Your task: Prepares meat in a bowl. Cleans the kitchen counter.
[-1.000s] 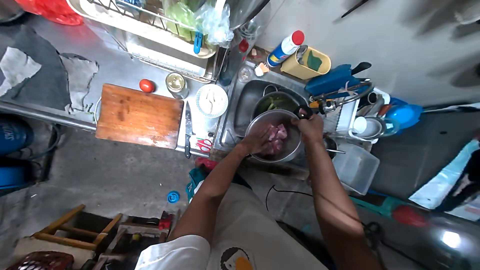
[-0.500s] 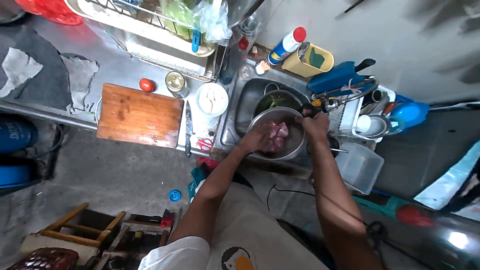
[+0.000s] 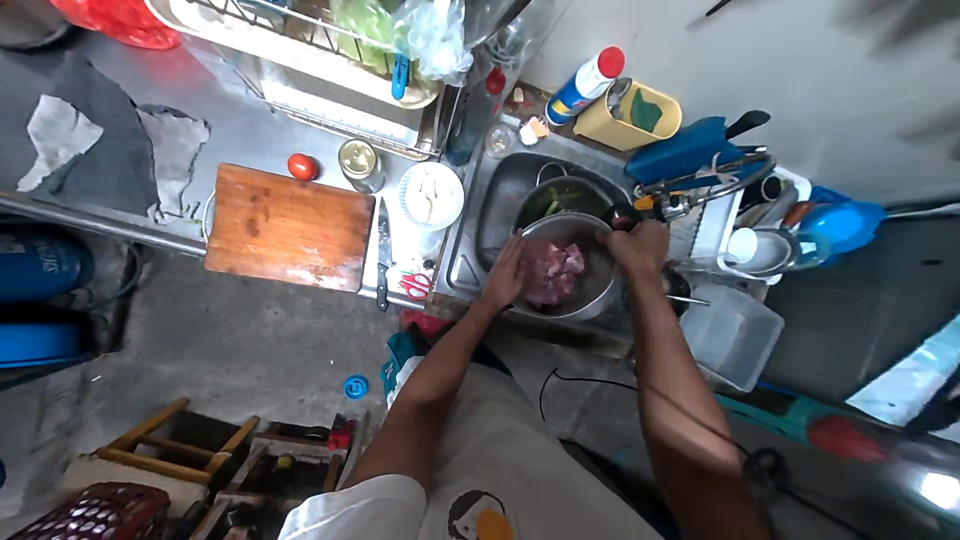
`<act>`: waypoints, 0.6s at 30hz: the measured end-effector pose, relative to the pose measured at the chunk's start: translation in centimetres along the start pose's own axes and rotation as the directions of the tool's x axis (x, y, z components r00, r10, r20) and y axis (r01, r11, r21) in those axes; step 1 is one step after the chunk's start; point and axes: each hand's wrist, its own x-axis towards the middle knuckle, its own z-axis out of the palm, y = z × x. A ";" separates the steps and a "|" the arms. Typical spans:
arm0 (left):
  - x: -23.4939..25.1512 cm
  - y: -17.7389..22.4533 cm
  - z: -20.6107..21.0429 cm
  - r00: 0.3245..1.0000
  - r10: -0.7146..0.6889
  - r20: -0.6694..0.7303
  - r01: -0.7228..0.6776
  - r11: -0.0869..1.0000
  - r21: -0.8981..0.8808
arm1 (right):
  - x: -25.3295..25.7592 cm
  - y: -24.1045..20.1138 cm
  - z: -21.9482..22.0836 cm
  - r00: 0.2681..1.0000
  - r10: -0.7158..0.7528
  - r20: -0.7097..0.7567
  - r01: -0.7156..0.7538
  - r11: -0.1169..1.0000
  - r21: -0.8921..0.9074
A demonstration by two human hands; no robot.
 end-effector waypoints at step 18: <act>-0.3 1.1 -1.3 0.979 -0.204 0.010 0.204 0.976 -0.079 | -1.1 -1.3 0.5 0.991 -0.133 0.012 0.134 0.983 -0.127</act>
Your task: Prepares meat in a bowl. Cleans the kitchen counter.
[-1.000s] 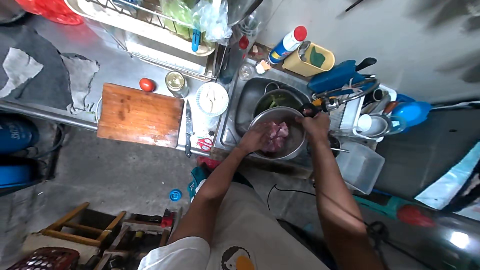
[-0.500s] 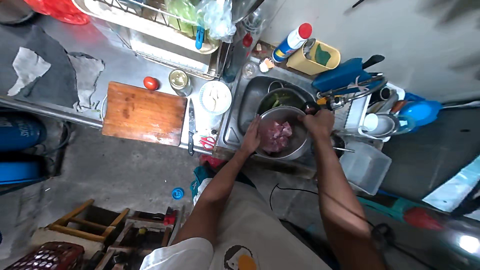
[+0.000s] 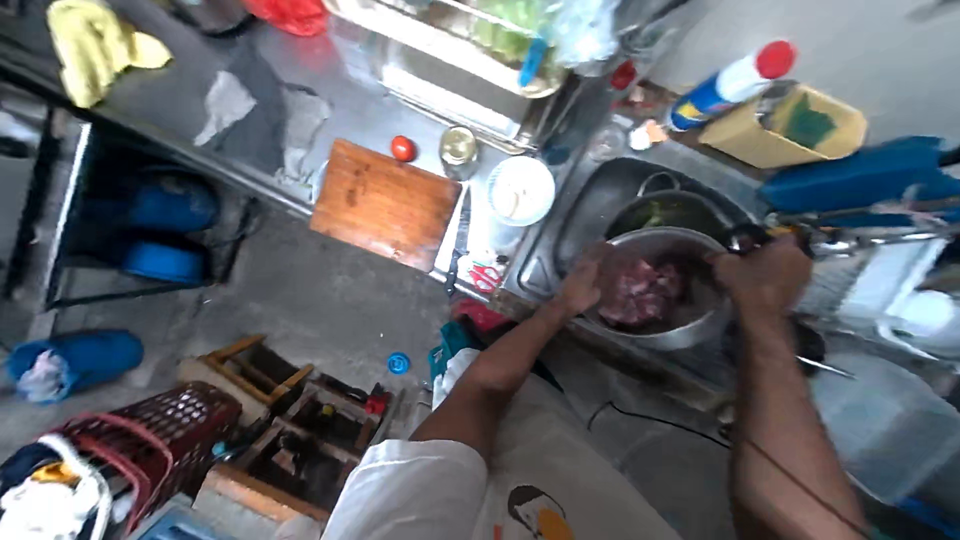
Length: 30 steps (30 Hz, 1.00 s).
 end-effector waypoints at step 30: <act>0.7 -4.1 1.6 0.985 0.023 -0.173 -0.052 0.985 -0.163 | 1.0 -4.3 0.1 0.999 -0.021 0.033 0.028 0.973 -0.229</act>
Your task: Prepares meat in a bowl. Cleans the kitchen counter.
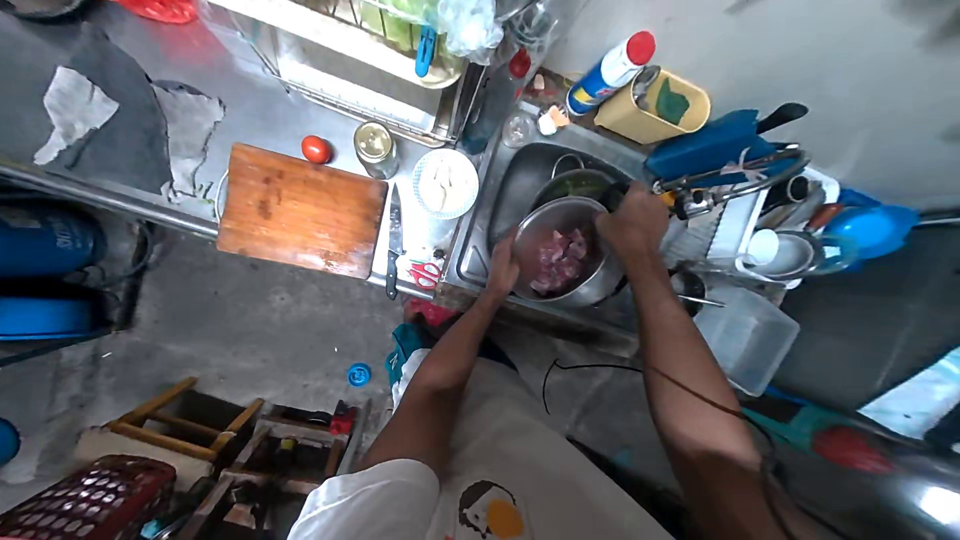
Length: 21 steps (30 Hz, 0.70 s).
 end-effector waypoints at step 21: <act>1.1 0.0 -0.2 0.964 -0.246 0.101 0.241 0.969 0.061 | 0.8 -1.4 0.5 0.996 -0.093 -0.005 0.093 0.993 0.068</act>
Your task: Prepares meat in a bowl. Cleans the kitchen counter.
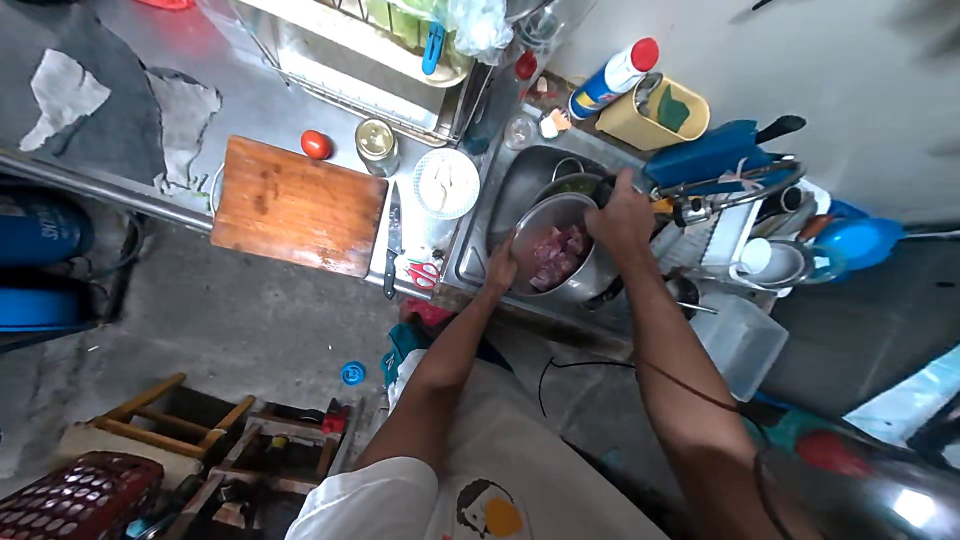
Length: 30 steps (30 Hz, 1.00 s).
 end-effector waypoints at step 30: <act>2.6 2.3 0.1 0.847 0.437 0.304 -0.495 0.857 0.146 | 1.6 -2.0 0.0 0.997 -0.070 0.038 0.073 0.992 -0.102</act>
